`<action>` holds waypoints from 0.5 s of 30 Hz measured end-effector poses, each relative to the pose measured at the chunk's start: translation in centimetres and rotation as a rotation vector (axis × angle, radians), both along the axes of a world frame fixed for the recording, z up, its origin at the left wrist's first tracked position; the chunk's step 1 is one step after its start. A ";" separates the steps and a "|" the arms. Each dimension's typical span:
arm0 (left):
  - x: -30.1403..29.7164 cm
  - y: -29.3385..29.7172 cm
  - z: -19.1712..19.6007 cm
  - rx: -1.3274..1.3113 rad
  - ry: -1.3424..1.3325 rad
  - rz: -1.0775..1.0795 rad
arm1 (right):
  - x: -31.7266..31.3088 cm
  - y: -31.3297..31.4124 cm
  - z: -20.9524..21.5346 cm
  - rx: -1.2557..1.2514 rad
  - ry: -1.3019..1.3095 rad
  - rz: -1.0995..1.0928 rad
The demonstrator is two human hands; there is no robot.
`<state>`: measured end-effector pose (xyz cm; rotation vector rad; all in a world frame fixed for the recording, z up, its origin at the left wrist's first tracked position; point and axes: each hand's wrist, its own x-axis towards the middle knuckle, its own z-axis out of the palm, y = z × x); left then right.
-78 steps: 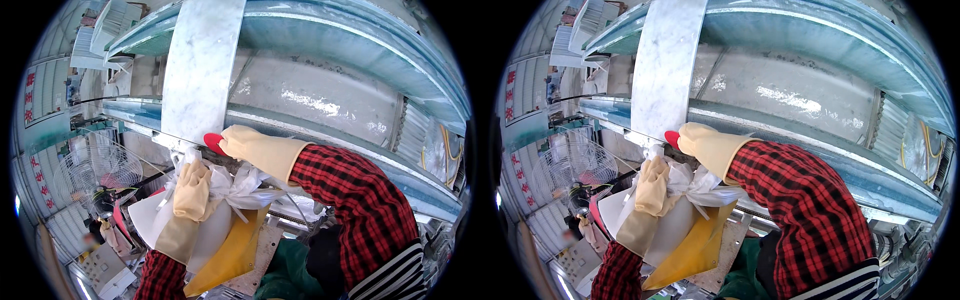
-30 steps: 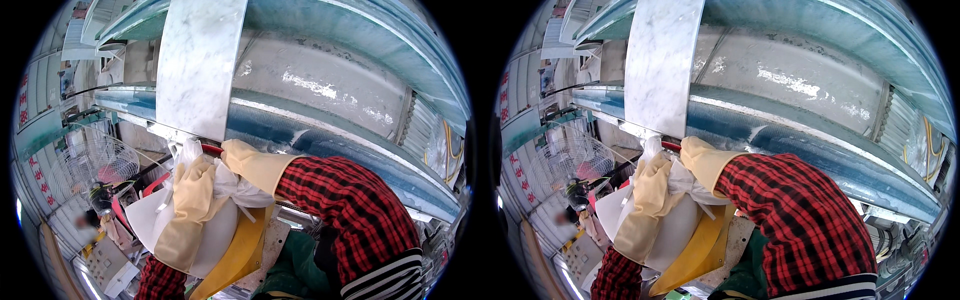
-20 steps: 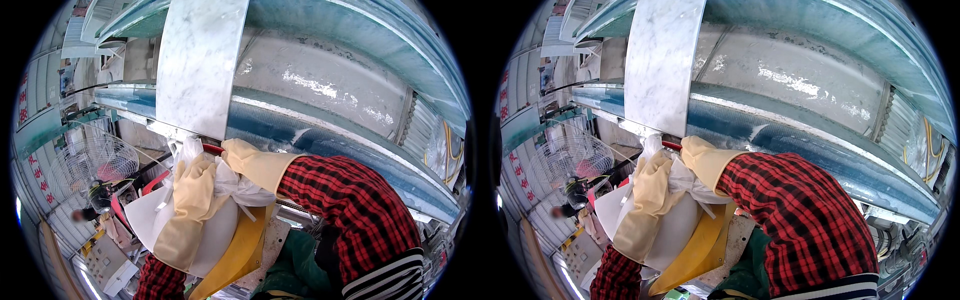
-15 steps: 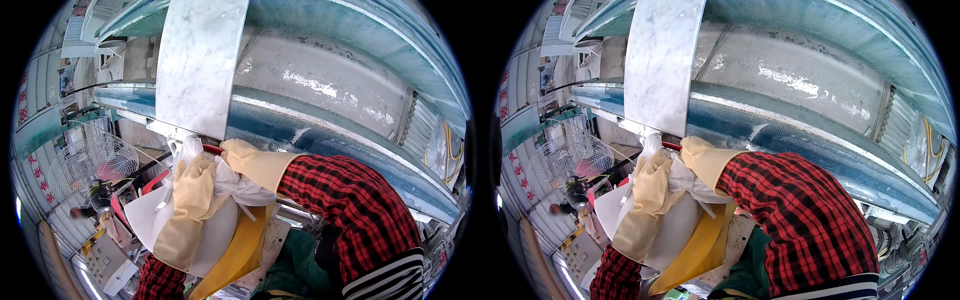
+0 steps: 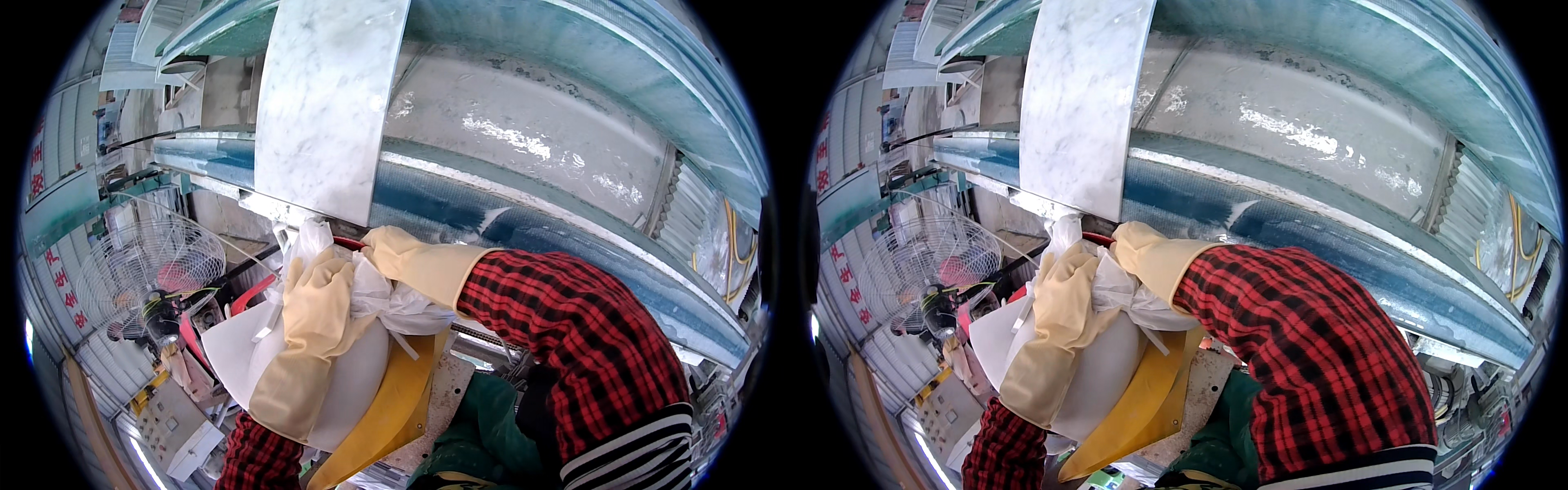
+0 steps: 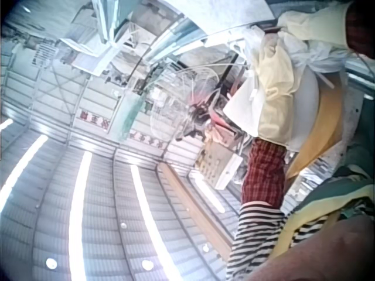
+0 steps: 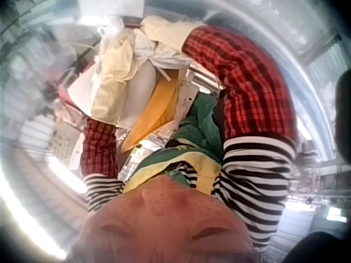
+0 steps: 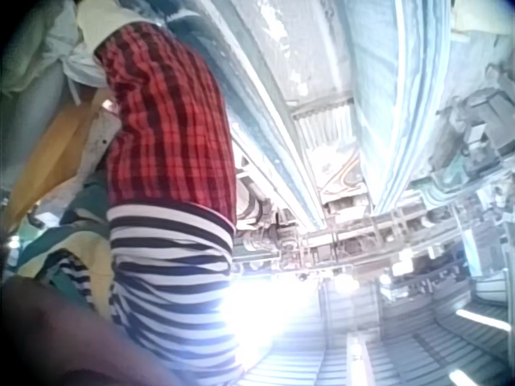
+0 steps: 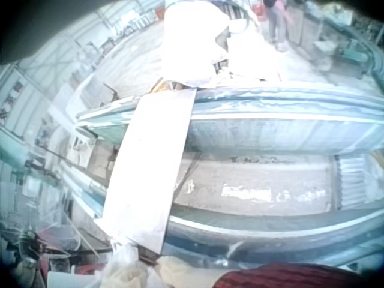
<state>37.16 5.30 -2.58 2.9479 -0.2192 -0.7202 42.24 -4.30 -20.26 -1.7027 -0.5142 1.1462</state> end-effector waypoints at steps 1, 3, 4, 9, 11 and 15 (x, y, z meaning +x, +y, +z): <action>0.0 0.1 -0.1 -0.009 0.007 0.006 | 0.2 -0.1 0.1 0.010 0.005 0.003; -0.3 0.0 -0.1 0.011 -0.022 -0.009 | 0.2 -0.2 0.1 0.028 0.015 0.008; -0.3 -0.1 -0.1 0.020 -0.036 -0.017 | 0.2 -0.2 0.0 0.033 0.021 0.007; -0.5 -0.3 -0.1 0.036 -0.037 -0.001 | 0.2 -0.5 0.2 0.042 0.087 -0.003; -0.5 -0.2 -0.1 0.036 -0.023 0.006 | 0.4 -0.6 0.6 0.036 0.112 0.009; -0.2 -0.2 0.0 0.026 -0.004 0.003 | 0.2 -0.7 0.3 0.054 0.104 -0.005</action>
